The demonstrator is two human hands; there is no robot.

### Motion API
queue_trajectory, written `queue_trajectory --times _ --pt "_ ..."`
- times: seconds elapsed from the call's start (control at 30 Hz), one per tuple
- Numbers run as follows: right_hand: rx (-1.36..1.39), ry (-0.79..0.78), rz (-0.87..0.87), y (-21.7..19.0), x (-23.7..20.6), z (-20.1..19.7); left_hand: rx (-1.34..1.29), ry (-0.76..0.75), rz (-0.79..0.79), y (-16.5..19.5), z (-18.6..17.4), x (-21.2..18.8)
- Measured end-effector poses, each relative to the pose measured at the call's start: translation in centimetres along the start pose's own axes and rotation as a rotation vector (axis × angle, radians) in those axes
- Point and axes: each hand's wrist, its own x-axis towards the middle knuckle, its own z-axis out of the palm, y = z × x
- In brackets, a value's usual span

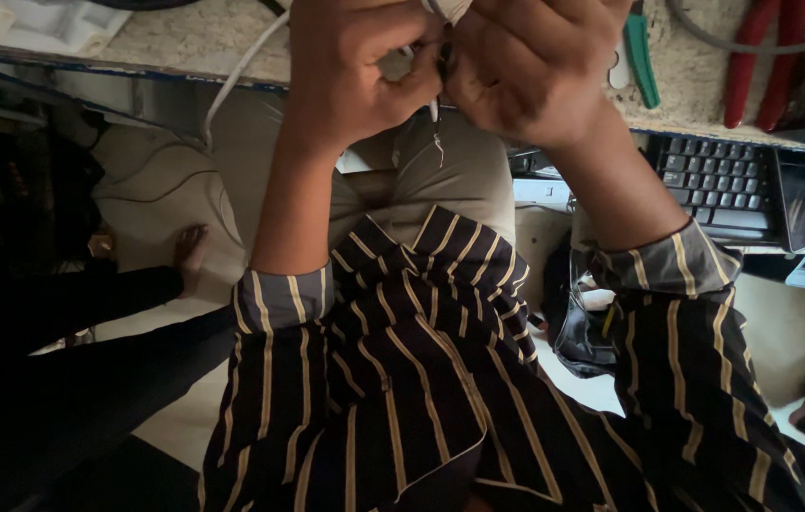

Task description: The person sits at a repair workbench and wraps electrical tape around a white cable, pressing the tape firmly with both hands. They use pliers to grip and trim the wire, then continue taping the cable along its length.

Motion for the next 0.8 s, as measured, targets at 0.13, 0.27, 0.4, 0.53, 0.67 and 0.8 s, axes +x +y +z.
queue_trajectory --times 0.13,0.27,0.4,0.53,0.67,0.8 --pt "0.023 0.028 -0.003 0.05 -0.03 0.16 -0.004 0.023 0.040 -0.09 0.12 -0.03" --pt "0.002 0.020 0.023 -0.19 -0.12 0.33 0.010 0.028 0.014 -0.07 0.13 -0.19" --pt "0.026 0.012 0.049 -0.14 -0.30 0.36 -0.045 0.009 -0.004 -0.12 0.12 -0.23" --pt "0.142 -0.031 0.143 -0.03 -0.57 0.39 -0.078 0.014 0.011 -0.30 0.17 -0.21" --pt "0.174 -0.064 0.141 -0.09 -0.82 0.42 -0.072 0.006 0.003 -0.43 0.19 -0.31" --pt "0.213 -0.067 0.161 -0.20 -0.74 0.52 -0.054 0.001 0.016 -0.50 0.23 -0.39"
